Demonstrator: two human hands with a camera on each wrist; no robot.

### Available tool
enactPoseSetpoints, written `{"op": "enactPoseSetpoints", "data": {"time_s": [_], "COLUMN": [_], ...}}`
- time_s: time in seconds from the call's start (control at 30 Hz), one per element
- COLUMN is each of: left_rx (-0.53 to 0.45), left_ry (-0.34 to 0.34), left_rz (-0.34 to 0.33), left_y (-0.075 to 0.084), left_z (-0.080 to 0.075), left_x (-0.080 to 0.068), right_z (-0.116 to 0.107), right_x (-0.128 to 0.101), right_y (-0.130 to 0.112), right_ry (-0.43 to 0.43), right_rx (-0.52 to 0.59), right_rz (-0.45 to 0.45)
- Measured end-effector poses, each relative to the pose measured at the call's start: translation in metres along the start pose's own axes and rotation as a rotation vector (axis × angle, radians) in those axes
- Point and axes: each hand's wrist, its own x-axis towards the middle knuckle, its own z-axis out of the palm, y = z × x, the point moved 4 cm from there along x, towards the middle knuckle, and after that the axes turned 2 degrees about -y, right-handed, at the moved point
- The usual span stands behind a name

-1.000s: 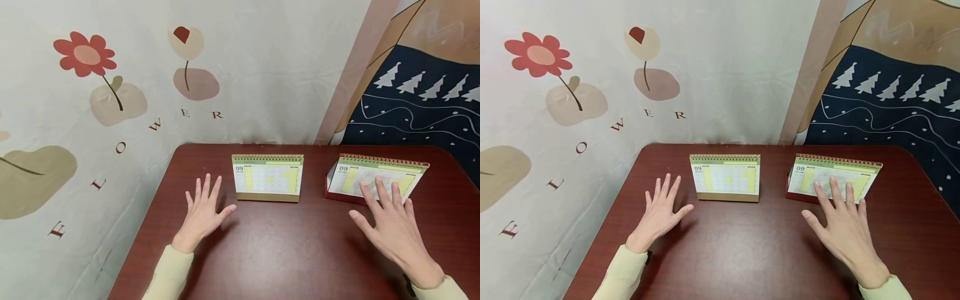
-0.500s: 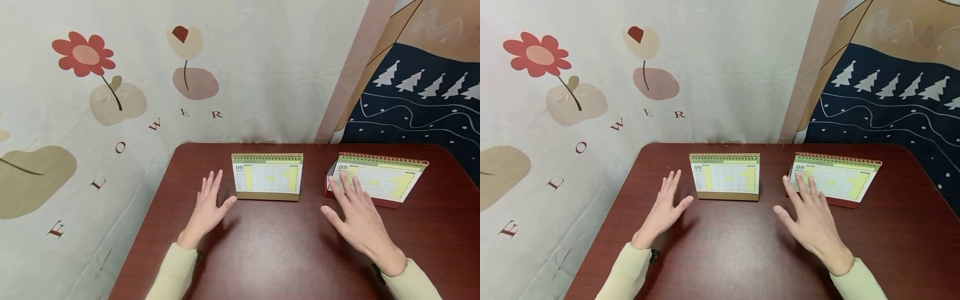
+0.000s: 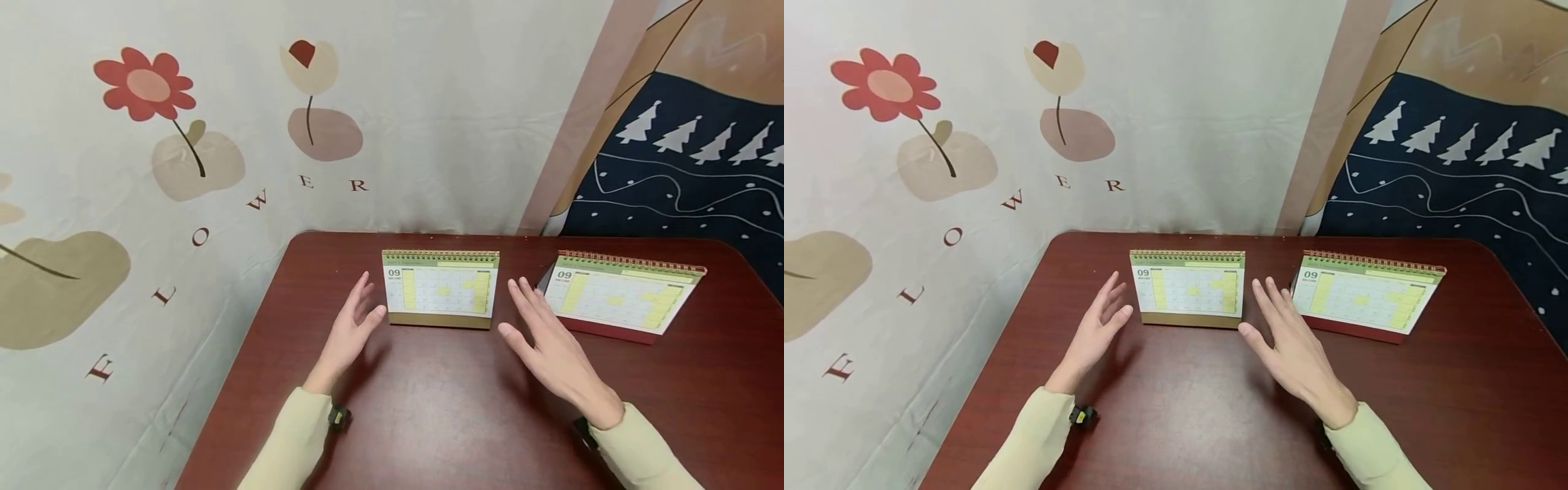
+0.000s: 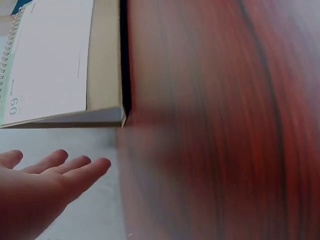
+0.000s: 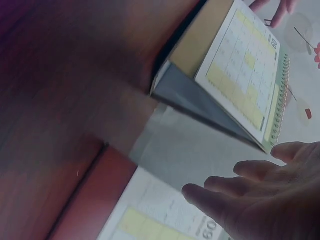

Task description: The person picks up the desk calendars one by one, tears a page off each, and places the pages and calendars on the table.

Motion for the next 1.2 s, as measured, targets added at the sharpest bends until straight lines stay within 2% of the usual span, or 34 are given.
{"op": "enactPoseSetpoints", "data": {"time_s": [0.2, 0.33, 0.7, 0.9, 1.03, 1.2], "left_rx": [-0.147, -0.187, -0.15, -0.187, -0.177, -0.139], "left_ry": [0.015, 0.03, 0.051, 0.031, 0.033, 0.039], "left_rz": [-0.046, -0.054, -0.085, -0.086, -0.077, -0.053], "left_y": [-0.007, -0.007, -0.011, -0.014, -0.015, -0.014], "left_z": [0.003, 0.006, 0.013, 0.014, 0.015, 0.017], "left_x": [0.006, 0.008, 0.014, 0.015, 0.015, 0.014], "right_z": [0.006, 0.01, 0.016, 0.019, 0.02, 0.022], "right_x": [0.008, 0.011, 0.017, 0.019, 0.02, 0.022], "right_y": [-0.002, -0.002, 0.001, 0.001, 0.0, -0.002], "right_ry": [-0.002, 0.0, -0.027, -0.04, -0.047, -0.059], "right_rx": [0.109, 0.154, 0.222, 0.262, 0.273, 0.352], "right_rz": [-0.007, 0.011, 0.076, 0.058, 0.051, 0.04]}}
